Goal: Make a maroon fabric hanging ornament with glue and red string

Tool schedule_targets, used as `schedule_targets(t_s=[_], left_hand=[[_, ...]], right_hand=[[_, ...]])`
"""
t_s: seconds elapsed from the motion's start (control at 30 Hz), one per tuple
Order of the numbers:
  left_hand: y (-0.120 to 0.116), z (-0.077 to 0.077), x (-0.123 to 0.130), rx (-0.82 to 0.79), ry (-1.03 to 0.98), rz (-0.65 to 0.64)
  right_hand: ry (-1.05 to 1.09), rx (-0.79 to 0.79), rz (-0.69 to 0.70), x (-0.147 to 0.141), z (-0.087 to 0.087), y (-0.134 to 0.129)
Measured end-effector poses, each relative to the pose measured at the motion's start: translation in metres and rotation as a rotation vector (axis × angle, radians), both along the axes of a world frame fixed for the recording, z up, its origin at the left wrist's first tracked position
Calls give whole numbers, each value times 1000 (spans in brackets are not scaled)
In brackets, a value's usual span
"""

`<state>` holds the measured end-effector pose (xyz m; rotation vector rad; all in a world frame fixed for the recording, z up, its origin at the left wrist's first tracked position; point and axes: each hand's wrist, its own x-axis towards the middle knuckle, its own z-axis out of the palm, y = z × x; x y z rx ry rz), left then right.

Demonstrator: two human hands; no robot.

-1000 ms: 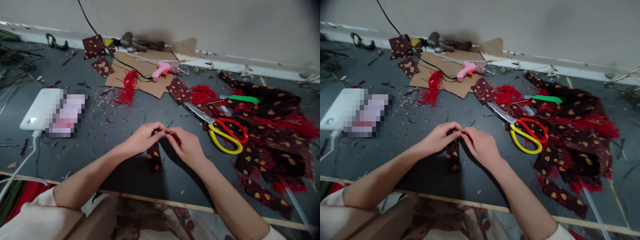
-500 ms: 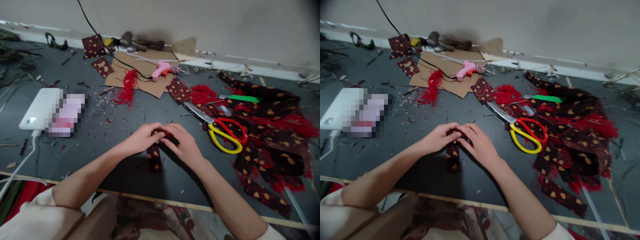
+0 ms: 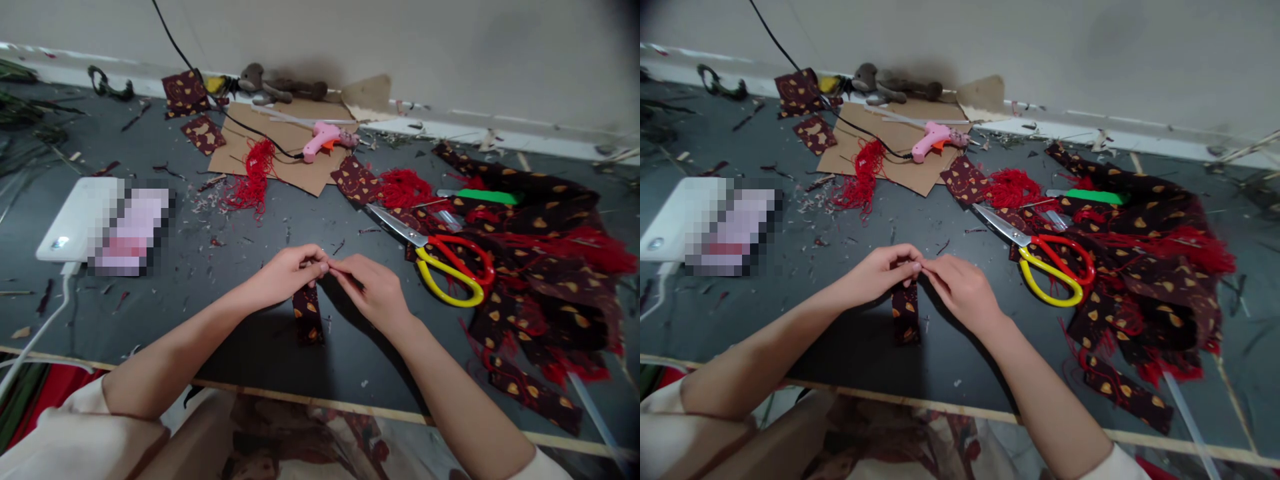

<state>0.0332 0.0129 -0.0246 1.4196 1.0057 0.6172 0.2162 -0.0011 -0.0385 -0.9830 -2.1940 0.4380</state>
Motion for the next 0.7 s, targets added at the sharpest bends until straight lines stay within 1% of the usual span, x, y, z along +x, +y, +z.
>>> schedule_targets(t_s=[0.1, 0.17, 0.23, 0.3, 0.37, 0.43, 0.5, 0.53, 0.6, 0.7], left_hand=[[-1, -1, 1, 73, 58, 23], [-2, -2, 2, 209, 151, 38], [-3, -4, 1, 400, 280, 47], [-4, -6, -1, 605, 401, 31], [-5, -7, -3, 814, 475, -1], [-4, -8, -6, 1023, 492, -30], [-2, -8, -8, 1201, 473, -49], [-2, -7, -9, 1265, 460, -59], [0, -6, -10, 1333, 434, -76], [1, -5, -12, 1332, 402, -90]], right_hand=[[-29, -8, -42, -1, 0, -2], [-14, -59, -75, -3, 1, -3], [30, -159, -112, -5, 2, -3], [108, -319, -150, -7, 4, -2], [243, -557, -160, -9, 7, -1], [445, -847, -115, -10, 9, 1], [665, -1115, -40, -10, 11, 2], [756, -1217, -4, -11, 12, 2], [874, -1347, 48, -10, 11, 3], [933, -1404, 91, -10, 9, 2]])
